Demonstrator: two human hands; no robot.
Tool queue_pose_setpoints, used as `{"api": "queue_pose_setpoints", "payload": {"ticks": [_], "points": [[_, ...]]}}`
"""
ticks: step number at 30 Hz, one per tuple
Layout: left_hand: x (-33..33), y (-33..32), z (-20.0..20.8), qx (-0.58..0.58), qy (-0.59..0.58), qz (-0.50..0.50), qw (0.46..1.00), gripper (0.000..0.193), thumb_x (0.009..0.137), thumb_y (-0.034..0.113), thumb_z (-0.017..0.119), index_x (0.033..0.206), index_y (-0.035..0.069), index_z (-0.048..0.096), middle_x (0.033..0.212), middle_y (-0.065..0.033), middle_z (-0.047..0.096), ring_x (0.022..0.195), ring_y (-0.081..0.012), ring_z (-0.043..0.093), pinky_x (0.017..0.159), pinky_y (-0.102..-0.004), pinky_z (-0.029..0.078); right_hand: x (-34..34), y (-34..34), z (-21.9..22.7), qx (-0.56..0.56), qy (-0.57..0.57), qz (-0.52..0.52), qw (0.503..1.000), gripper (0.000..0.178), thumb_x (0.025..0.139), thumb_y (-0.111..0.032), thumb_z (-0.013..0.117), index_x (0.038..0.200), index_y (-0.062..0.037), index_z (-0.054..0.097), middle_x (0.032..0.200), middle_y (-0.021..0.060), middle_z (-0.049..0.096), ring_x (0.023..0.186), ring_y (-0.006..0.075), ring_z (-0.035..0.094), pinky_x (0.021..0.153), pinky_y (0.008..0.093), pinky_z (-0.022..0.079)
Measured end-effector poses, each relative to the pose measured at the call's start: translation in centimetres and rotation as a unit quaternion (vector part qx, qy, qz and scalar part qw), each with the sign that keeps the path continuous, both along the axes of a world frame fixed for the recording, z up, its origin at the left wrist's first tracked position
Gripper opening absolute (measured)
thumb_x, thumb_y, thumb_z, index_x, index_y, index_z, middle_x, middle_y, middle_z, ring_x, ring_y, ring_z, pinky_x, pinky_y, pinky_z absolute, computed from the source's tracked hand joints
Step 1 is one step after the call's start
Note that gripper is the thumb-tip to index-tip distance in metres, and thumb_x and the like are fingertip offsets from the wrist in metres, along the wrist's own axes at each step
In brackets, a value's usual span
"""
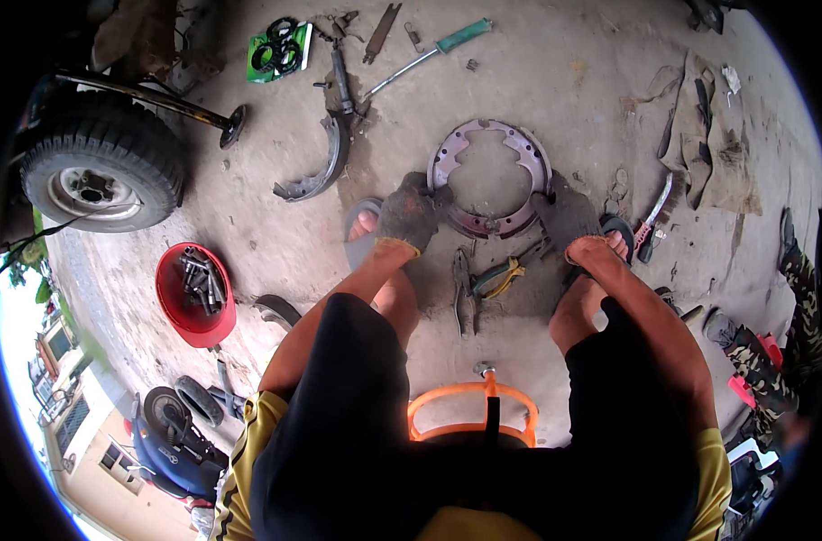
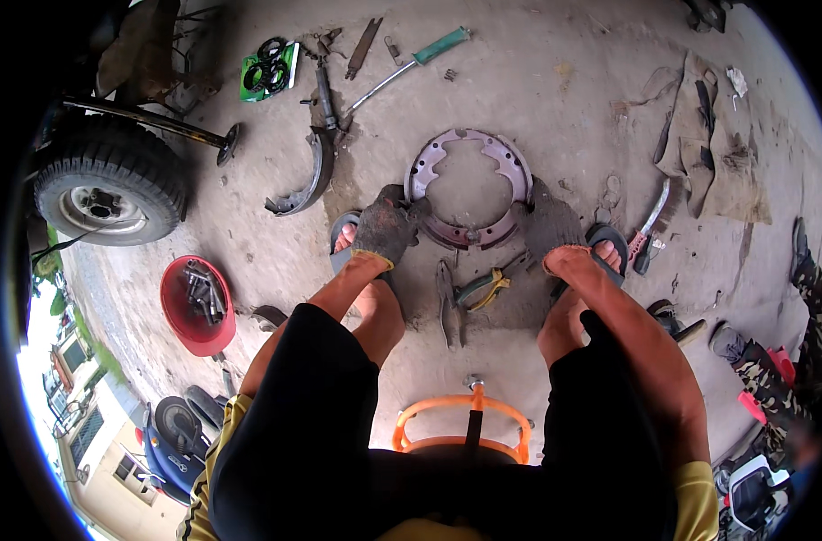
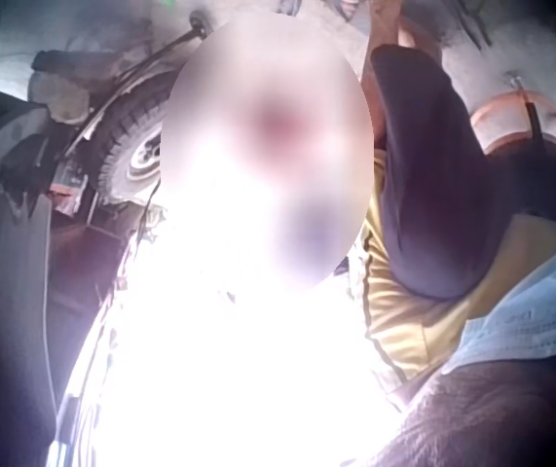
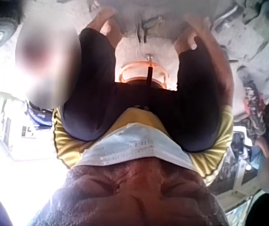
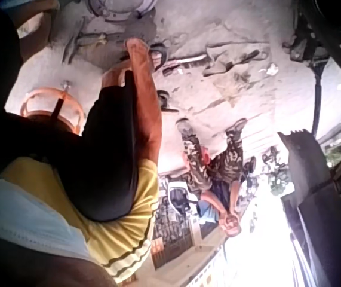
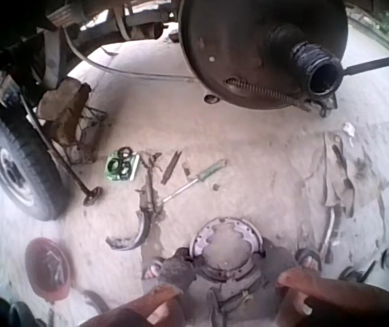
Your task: The person picks up and handles brake shoe components, using pliers to pull on a spring attached to one of the shoes.
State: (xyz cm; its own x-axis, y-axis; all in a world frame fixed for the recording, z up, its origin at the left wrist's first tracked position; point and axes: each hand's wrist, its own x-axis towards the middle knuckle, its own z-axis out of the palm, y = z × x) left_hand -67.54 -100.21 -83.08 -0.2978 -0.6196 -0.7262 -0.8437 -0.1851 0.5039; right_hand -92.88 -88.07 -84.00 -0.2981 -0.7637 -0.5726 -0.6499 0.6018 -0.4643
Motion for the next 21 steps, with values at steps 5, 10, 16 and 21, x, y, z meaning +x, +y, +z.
{"api": "queue_pose_setpoints", "payload": {"ticks": [5, 10, 16, 21], "points": [[-0.3, 0.2, 0.9, -0.009, -0.026, 0.005, 1.000, 0.053, 0.089, 0.046, 0.064, 0.108, -0.002, 0.059, 0.081, -0.0209, 0.069, 0.070, -0.0293, 0.070, 0.065, -0.0393, 0.054, 0.2, 0.0, 0.4, 0.004, -0.005, -0.012, 1.000, 0.050, 0.091, -0.036, 0.058, 0.130, -0.0051, 0.053, 0.116, 0.0256, 0.065, 0.108, 0.0450, 0.061, 0.092, 0.0506, 0.048], [-0.2, 0.6, 0.9, 0.026, 0.028, 0.063, 0.997, 0.052, 0.089, 0.042, 0.065, 0.113, -0.003, 0.058, 0.082, -0.0180, 0.070, 0.067, -0.0257, 0.069, 0.063, -0.0367, 0.054, 0.4, 0.1, 1.5, 0.027, -0.034, -0.039, 0.998, 0.056, 0.089, -0.037, 0.061, 0.135, -0.0053, 0.051, 0.116, 0.0242, 0.066, 0.109, 0.0436, 0.061, 0.093, 0.0474, 0.049], [1.0, 2.0, -0.1, -0.026, 0.131, 0.057, 0.989, 0.054, 0.089, 0.040, 0.068, 0.119, -0.002, 0.055, 0.081, -0.0131, 0.068, 0.066, -0.0204, 0.067, 0.061, -0.0335, 0.053, 0.6, 1.5, 1.3, 0.016, -0.083, -0.105, 0.991, 0.066, 0.087, -0.039, 0.065, 0.140, -0.0033, 0.049, 0.115, 0.0245, 0.067, 0.108, 0.0406, 0.064, 0.092, 0.0440, 0.050], [1.4, 2.5, 1.4, 0.035, 0.062, 0.060, 0.996, 0.057, 0.090, 0.048, 0.066, 0.120, 0.000, 0.055, 0.075, -0.0112, 0.067, 0.068, -0.0198, 0.067, 0.062, -0.0334, 0.051, 0.9, 4.5, 0.8, 0.010, -0.069, -0.106, 0.992, 0.066, 0.087, -0.038, 0.067, 0.140, -0.0018, 0.049, 0.113, 0.0255, 0.068, 0.106, 0.0377, 0.066, 0.092, 0.0411, 0.050]]}}
